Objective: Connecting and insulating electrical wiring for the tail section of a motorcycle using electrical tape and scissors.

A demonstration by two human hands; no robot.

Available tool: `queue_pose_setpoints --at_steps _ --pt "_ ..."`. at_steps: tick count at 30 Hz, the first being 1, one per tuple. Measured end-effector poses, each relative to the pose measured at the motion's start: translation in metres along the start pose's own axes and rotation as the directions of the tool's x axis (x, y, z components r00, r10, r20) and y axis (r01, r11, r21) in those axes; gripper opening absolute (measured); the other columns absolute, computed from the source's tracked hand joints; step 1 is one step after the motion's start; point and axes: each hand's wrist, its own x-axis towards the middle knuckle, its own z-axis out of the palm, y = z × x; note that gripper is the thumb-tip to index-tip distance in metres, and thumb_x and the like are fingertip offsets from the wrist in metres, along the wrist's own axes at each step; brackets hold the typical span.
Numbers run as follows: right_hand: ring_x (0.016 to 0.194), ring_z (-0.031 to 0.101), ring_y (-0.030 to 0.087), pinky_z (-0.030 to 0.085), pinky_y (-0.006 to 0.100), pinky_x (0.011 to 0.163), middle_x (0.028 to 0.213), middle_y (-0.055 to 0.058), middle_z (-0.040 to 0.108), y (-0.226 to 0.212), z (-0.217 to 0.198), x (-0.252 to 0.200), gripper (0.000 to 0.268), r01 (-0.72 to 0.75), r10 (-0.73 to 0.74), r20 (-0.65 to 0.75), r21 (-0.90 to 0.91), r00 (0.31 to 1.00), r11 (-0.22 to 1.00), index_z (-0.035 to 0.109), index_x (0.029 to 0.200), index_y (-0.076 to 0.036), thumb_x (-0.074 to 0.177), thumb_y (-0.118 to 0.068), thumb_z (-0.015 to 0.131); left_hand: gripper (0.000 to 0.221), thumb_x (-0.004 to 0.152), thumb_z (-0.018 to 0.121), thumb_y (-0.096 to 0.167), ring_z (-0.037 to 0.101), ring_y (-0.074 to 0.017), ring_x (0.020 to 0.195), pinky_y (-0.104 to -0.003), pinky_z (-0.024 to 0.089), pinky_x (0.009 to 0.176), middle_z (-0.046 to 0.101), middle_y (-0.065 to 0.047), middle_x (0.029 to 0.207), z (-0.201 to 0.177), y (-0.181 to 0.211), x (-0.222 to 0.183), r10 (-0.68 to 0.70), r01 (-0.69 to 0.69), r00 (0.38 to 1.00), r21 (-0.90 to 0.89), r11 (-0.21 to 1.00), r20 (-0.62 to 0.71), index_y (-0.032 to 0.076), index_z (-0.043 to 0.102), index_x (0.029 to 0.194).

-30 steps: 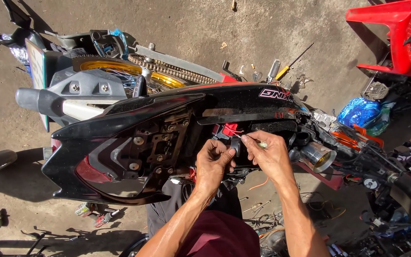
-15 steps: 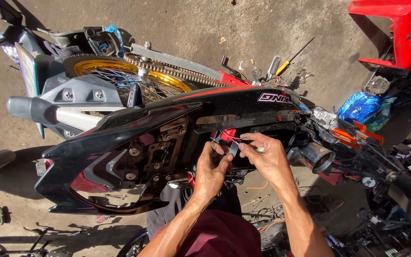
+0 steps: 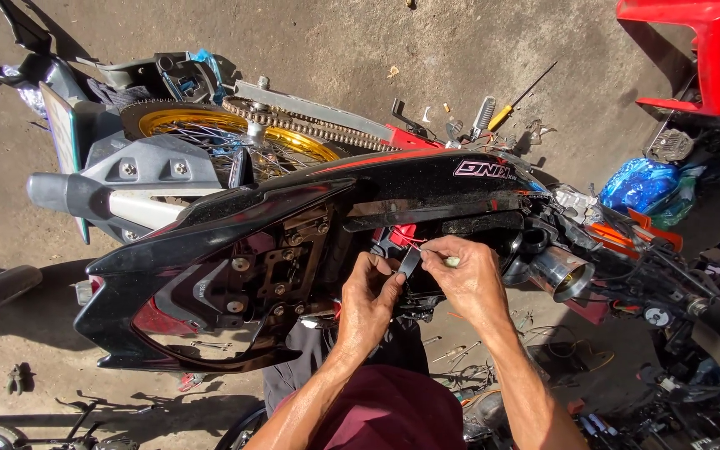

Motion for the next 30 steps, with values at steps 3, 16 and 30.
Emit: queue_pose_setpoints --at_steps 3,16,30 --pt "0.087 0.076 0.025 0.06 0.04 0.081 0.087 0.015 0.08 0.001 -0.002 -0.003 0.016 0.007 -0.009 -0.031 -0.058 0.999 0.998 0.083 0.102 -0.01 0.089 -0.015 0.075 0.024 0.093 0.077 0.014 0.074 -0.0245 0.081 -0.037 0.062 0.07 0.076 -0.019 0.096 -0.007 0.013 -0.007 0.022 -0.021 1.0 0.08 0.997 -0.011 0.004 0.057 0.098" --pt "0.095 0.074 0.035 0.059 0.046 0.088 0.096 0.018 0.077 0.019 0.04 -0.039 0.024 0.321 -0.353 -0.315 -0.151 0.881 0.935 0.077 0.108 -0.001 0.086 0.006 0.07 0.029 0.084 0.084 0.011 0.07 -0.024 0.074 -0.039 0.059 0.066 0.077 -0.014 0.092 -0.019 0.103 -0.027 0.042 -0.072 0.995 0.341 0.937 0.095 0.007 0.06 0.1" --pt "0.094 0.071 0.029 0.058 0.041 0.082 0.094 0.012 0.072 0.041 0.079 -0.036 0.017 0.217 -0.257 -0.505 -0.138 0.824 0.966 0.074 0.101 -0.007 0.087 -0.017 0.075 0.042 0.094 0.051 0.005 0.075 -0.0495 0.08 -0.063 0.059 0.077 0.073 -0.032 0.083 0.08 0.114 0.076 -0.001 -0.619 0.777 0.764 0.182 0.63 -0.001 0.056 0.136"
